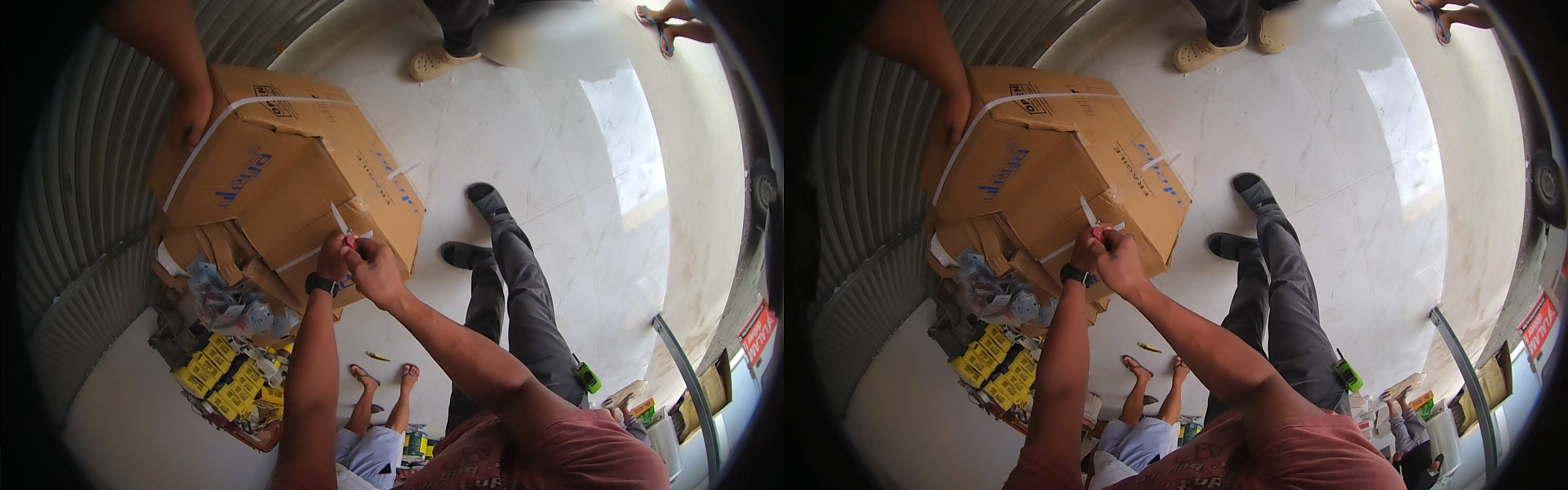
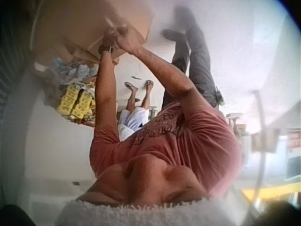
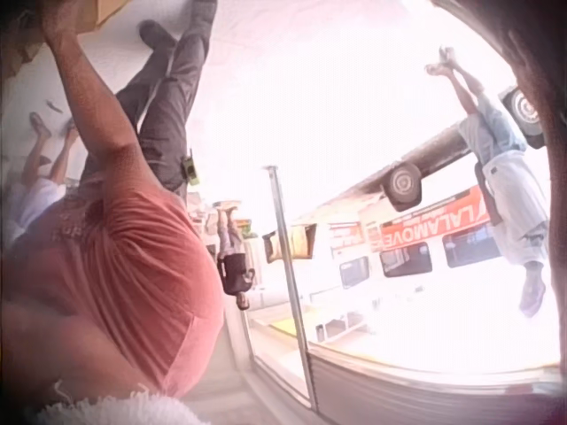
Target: The person uses a knife to cut straps and tape on a cardboard box, opens the flaps, and removes a white ceramic toilet bowl wrapped in plastic. The person then removes the plastic wrap and places the toilet bowl on the floor.
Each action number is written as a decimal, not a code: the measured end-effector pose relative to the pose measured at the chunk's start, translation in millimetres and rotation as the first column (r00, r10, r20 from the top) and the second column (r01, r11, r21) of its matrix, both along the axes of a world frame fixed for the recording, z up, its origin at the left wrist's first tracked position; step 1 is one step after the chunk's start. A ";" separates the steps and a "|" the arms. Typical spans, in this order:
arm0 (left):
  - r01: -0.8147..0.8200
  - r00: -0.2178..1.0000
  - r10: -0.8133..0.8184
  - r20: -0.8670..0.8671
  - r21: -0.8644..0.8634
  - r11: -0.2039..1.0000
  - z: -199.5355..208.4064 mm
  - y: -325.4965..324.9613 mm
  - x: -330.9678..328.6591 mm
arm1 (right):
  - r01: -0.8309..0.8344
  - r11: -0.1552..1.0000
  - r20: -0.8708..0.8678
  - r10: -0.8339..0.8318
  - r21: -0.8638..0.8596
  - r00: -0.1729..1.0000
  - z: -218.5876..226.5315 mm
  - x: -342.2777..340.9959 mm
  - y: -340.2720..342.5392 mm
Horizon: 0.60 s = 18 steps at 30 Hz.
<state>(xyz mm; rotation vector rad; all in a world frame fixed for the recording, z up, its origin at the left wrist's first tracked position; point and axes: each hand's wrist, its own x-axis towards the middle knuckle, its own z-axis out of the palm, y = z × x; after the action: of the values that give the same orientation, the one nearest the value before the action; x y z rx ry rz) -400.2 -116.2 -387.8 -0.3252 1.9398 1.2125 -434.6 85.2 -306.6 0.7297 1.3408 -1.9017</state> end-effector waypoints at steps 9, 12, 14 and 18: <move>-0.113 0.838 -0.210 -0.503 -0.536 0.837 113.6 27.0 -23.7 | 0.040 0.999 0.346 -0.045 0.023 0.937 -5.0 -3.4 31.9; -0.365 0.708 -0.016 -0.706 -0.384 0.848 155.0 21.4 -108.3 | 0.016 1.000 0.175 -0.017 0.007 0.984 -4.4 -46.4 8.9; -0.398 0.602 -0.164 -0.781 -0.472 0.787 178.2 9.8 -156.4 | 0.027 0.999 -0.001 -0.027 0.025 1.000 14.0 -97.0 -22.3; -0.421 0.561 -0.336 -0.756 -0.611 0.671 194.2 -17.9 -213.0 | -0.002 0.996 -0.140 0.014 0.085 0.990 69.3 -180.9 -63.0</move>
<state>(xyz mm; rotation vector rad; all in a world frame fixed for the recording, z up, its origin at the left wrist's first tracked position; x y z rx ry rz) -613.2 -134.1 -193.6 -0.2052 3.3178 0.4629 -615.5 22.2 -237.3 0.6401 1.5173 -1.9300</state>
